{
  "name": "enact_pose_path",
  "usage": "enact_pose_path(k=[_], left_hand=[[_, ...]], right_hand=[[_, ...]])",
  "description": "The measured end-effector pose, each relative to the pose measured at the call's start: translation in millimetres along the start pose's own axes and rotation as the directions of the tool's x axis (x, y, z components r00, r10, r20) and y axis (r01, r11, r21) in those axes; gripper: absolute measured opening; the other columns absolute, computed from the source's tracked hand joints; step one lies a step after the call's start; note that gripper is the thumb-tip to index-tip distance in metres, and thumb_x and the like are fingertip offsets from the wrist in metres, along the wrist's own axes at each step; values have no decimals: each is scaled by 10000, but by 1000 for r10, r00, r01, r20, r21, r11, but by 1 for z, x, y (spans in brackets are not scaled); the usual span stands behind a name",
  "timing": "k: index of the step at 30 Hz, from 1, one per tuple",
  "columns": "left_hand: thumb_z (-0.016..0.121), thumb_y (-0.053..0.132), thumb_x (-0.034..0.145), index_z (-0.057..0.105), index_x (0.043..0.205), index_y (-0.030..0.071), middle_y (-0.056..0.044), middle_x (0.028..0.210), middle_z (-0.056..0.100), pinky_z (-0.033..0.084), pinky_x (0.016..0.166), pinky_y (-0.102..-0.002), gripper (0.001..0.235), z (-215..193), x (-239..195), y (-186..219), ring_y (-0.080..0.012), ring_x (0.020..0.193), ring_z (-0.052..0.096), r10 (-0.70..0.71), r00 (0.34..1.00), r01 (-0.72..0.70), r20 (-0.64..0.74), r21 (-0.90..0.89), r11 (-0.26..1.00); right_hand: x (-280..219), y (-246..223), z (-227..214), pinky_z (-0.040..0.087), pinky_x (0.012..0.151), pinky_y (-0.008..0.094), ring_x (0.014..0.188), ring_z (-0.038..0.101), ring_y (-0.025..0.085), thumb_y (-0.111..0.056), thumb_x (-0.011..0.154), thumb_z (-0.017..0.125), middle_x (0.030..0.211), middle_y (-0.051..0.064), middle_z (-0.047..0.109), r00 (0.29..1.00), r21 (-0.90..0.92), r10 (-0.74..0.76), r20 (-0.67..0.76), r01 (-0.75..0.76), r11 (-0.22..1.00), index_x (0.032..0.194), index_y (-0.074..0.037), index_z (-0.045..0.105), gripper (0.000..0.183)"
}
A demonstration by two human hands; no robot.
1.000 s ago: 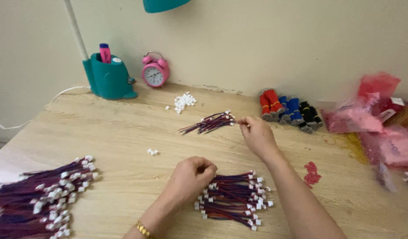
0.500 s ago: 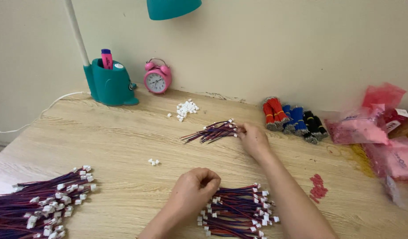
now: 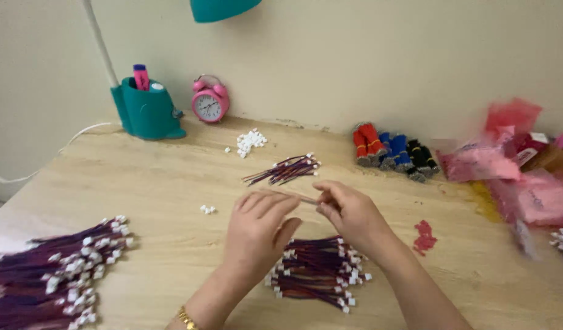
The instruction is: The person assembles wire harnesses by inserting small white plastic connectors onto the ends of multi-colored wires. They repeatedly pick up a wire, slide a connector onto it, and place the finished piece into a growing pile on the table.
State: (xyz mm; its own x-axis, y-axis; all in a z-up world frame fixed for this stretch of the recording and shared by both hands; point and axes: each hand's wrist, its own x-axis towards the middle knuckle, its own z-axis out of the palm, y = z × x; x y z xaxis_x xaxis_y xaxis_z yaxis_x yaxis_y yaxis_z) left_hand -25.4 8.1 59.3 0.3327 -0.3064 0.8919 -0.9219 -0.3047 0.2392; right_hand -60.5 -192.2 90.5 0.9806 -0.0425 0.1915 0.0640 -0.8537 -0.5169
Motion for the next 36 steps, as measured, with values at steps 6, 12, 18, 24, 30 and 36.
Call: enact_pose_path(k=[6,12,18,24,30,36], left_hand=[[644,363,874,686,1017,210,31,940,731,265,1060,-601,214,26,-29,-7,-232,1066,613,-89,971,57,222,145,988],[676,249,845,740,854,228,67,792,750,290,1028,-504,68,19,-23,-5,-176,826,668,-352,825,418,443,-59,906],[684,194,842,789,892,164,77,779,767,494,686,-237,121,13,-13,1,-21,713,628,-541,620,754,568,-242,611],[688,140,891,765,907,85,28,726,673,467,638,-230,95,18,-18,2,-63,672,549,-568,530,848,629,-384,367],[680,188,875,739,842,123,60,690,651,463,642,-226,94,21,-23,-6,-47,653,543,-557,574,812,600,-332,480],[724,201,825,789,916,141,-51,761,767,558,714,-301,127,9,-23,-23,-125,767,692,-607,499,855,619,-238,461]], right_hand=[[-21,-4,16,510,896,355,1039,671,251,-57,855,602,1168,99,687,869,-117,-495,-22,489,864,1205,-57,582,351],[-30,-16,1,537,796,274,854,698,142,-106,832,690,1091,39,698,964,52,-260,59,257,965,1260,-138,604,438],[-27,-16,-3,512,752,248,819,674,85,-184,846,683,920,-25,715,989,249,-122,79,99,963,1223,-150,618,384],[-30,-15,0,511,772,254,884,667,85,-177,854,666,936,-18,725,995,267,-88,45,73,961,1177,-156,659,323],[-27,-5,9,485,674,227,740,618,69,-192,848,697,833,-26,690,995,296,-90,44,73,953,1155,-160,650,312],[-26,6,-1,549,630,308,675,638,163,-17,811,691,778,98,685,999,516,17,47,-39,856,1194,-56,644,388]])
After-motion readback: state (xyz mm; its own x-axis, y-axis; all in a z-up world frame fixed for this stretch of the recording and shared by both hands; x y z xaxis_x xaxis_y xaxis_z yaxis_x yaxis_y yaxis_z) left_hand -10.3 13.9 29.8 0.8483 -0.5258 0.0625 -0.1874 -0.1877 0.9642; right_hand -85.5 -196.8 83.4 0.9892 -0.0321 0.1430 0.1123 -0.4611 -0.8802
